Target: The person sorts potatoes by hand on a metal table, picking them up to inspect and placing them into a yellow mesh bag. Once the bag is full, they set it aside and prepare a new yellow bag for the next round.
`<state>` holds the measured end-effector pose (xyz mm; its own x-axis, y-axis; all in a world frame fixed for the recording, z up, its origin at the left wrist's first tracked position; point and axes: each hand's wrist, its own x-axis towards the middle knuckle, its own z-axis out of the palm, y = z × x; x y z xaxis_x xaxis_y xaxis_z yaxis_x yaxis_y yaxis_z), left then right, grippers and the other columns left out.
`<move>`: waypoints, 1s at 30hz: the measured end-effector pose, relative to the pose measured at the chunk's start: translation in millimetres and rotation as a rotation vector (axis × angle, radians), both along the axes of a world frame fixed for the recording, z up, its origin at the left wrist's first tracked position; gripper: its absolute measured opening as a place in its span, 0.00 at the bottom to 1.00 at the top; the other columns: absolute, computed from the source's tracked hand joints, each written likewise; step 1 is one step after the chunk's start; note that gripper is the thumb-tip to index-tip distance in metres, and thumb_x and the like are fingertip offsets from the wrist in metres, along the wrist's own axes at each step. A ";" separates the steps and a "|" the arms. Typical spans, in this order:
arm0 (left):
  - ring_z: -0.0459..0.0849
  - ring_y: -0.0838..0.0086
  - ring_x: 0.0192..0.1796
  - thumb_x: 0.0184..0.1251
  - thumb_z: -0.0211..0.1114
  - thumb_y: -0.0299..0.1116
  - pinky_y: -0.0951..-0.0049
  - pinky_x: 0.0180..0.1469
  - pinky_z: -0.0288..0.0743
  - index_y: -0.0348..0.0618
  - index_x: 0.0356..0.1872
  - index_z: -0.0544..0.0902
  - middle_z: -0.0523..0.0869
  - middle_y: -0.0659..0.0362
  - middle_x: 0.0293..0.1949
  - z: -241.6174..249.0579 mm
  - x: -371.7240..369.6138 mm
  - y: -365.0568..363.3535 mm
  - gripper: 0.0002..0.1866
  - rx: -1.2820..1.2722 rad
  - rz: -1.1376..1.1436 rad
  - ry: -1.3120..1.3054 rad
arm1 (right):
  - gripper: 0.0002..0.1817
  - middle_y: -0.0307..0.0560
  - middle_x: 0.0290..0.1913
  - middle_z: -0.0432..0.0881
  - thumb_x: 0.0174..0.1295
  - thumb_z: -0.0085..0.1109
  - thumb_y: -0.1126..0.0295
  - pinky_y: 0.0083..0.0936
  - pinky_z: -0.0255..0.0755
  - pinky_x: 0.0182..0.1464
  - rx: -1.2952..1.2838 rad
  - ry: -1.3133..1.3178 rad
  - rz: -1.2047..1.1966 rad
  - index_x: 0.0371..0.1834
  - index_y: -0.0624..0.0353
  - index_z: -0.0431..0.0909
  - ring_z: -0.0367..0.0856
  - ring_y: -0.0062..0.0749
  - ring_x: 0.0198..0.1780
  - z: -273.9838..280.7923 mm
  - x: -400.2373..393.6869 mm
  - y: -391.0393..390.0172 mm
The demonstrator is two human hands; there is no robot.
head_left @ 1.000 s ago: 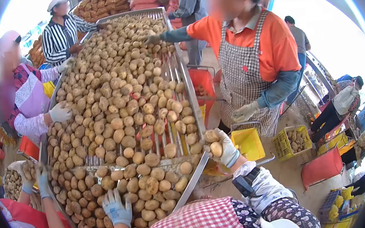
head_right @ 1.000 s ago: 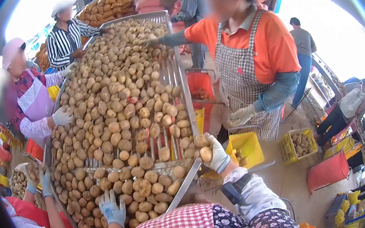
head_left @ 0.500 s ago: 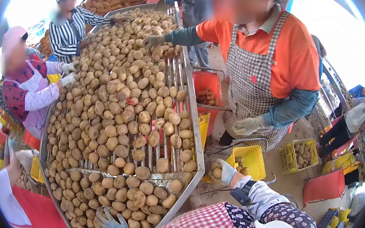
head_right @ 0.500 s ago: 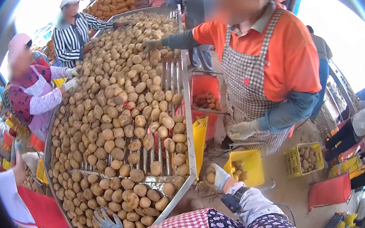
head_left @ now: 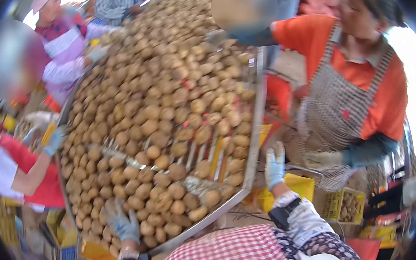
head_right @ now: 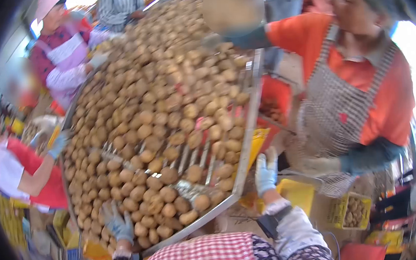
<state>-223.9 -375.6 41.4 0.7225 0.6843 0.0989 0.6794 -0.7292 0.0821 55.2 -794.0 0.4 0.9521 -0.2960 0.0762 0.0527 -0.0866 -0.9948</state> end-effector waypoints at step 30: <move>0.48 0.46 0.76 0.57 0.63 0.55 0.45 0.75 0.34 0.42 0.73 0.58 0.55 0.44 0.74 15.8 -48.8 3.6 0.46 -0.127 -0.091 -0.062 | 0.46 0.59 0.71 0.60 0.48 0.68 0.43 0.55 0.52 0.70 -0.894 -0.890 1.217 0.69 0.53 0.64 0.55 0.62 0.72 59.7 -92.1 168.3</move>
<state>-272.7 -371.9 57.2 0.7771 0.6263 0.0624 0.6019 -0.7685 0.2169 -36.9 -625.7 60.1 0.1623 0.9113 0.3784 0.9521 -0.0439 -0.3027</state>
